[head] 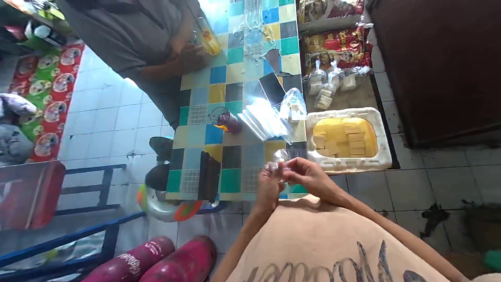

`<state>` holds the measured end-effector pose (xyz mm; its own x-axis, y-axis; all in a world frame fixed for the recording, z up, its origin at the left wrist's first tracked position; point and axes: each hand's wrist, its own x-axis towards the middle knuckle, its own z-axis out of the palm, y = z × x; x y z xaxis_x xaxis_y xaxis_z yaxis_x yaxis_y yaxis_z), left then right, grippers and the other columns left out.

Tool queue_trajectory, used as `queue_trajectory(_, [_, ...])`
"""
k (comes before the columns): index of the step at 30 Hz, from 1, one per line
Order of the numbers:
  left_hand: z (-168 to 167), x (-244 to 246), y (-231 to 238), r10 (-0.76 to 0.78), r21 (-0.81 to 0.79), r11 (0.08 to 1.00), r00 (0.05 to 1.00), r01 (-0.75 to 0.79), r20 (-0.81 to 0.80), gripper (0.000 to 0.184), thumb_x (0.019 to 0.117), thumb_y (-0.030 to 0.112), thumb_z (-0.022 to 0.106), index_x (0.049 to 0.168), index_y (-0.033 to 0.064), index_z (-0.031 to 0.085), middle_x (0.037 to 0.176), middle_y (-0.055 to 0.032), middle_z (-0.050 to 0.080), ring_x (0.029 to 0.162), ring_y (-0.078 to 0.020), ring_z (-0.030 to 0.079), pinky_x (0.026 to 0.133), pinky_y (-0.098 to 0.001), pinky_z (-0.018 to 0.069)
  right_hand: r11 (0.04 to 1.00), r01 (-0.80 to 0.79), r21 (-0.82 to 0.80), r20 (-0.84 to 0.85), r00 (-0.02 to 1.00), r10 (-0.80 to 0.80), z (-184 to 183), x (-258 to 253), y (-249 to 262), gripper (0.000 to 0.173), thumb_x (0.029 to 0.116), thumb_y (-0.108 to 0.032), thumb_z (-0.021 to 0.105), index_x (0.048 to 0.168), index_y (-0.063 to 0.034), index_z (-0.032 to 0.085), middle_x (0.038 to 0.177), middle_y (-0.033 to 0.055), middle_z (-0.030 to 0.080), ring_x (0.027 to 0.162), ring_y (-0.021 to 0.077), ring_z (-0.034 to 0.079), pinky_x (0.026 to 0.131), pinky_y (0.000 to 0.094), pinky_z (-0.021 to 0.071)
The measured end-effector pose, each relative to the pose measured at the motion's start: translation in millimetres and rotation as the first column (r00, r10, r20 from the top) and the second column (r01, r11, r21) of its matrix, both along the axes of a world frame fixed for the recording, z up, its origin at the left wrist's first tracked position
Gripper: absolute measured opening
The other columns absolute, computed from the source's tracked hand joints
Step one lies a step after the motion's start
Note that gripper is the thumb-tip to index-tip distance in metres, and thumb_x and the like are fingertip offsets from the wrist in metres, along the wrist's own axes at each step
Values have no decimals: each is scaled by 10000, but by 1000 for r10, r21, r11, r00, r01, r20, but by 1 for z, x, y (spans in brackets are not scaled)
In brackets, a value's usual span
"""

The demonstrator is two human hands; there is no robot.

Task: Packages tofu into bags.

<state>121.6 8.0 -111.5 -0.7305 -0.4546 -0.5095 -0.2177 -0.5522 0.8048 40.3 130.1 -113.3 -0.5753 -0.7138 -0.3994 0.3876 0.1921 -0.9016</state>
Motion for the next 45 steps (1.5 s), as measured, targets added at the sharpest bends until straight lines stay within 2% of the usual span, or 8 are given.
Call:
queue_trajectory(6, [-20, 17, -11, -1, 132, 991, 1000, -2, 20, 297, 926, -125, 477, 756, 117, 503, 558, 51, 534, 436, -4, 450, 443, -153, 404, 922, 375, 95, 694, 639, -331, -12, -4, 21, 184, 1117, -100, 347, 1091, -43, 521, 821, 55, 671, 726, 154, 708, 758, 319, 625])
queue_trajectory(10, [-40, 10, -9, 85, -282, 958, 985, -40, 147, 300, 1043, 7, 430, 771, 78, 534, 558, 88, 543, 505, 12, 526, 540, -159, 477, 993, 107, 49, 326, 938, -118, -20, 14, 21, 58, 1028, -49, 524, 1082, -29, 531, 827, 1, 609, 697, 54, 601, 687, 234, 540])
queue_trajectory(13, [-16, -2, -5, 97, -120, 990, 980, -76, 176, 256, 1057, -10, 424, 828, 73, 503, 656, 31, 621, 593, -34, 624, 614, -187, 558, 980, -47, 195, 137, 990, 21, -39, 18, 22, 252, 1024, -180, 635, 1174, 20, 607, 948, 68, 653, 757, 82, 612, 688, 264, 524])
queue_trajectory(17, [-15, 12, -11, -331, 0, 943, 938, 333, 98, 130, 970, -23, 496, 913, 94, 499, 634, 63, 548, 520, -3, 507, 516, -160, 452, 955, 248, 163, 537, 790, -297, -38, -3, 38, 160, 1093, -122, 457, 1172, -35, 565, 934, 35, 657, 780, 101, 657, 748, 271, 574])
queue_trajectory(20, [-22, 22, -22, -748, -149, 639, 655, 754, 106, 127, 964, 107, 629, 1074, 47, 612, 858, 83, 644, 745, 17, 604, 712, -188, 525, 934, 335, 124, 707, 630, -320, -30, -3, 51, 282, 1109, -159, 309, 1031, -59, 561, 790, 44, 671, 718, 143, 684, 735, 312, 596])
queue_trajectory(26, [-15, -4, -1, -211, 279, 940, 977, 194, 32, 413, 1134, 232, 256, 905, 102, 574, 687, 3, 661, 660, -97, 681, 712, -263, 600, 999, 31, 8, 233, 972, -32, -40, 12, 55, 107, 1023, -168, 601, 1045, -65, 580, 786, -62, 605, 667, -17, 568, 624, 162, 477])
queue_trajectory(36, [-24, -2, -7, -592, 59, 806, 800, 589, 103, 43, 1040, 53, 521, 1059, 61, 559, 809, 34, 622, 634, -17, 568, 594, -180, 499, 895, 428, 127, 714, 587, -382, -16, -6, 53, 379, 1130, -250, 260, 1044, -59, 577, 786, 73, 677, 701, 169, 698, 693, 328, 610])
queue_trajectory(45, [-7, -14, -9, -345, 261, 907, 938, 330, 13, 252, 1069, 155, 338, 1033, 90, 580, 755, -12, 679, 688, -99, 691, 703, -266, 606, 976, 131, 173, 258, 951, -173, -44, -14, 49, 143, 1053, -132, 572, 1137, -21, 605, 903, 52, 664, 758, 98, 650, 696, 265, 560])
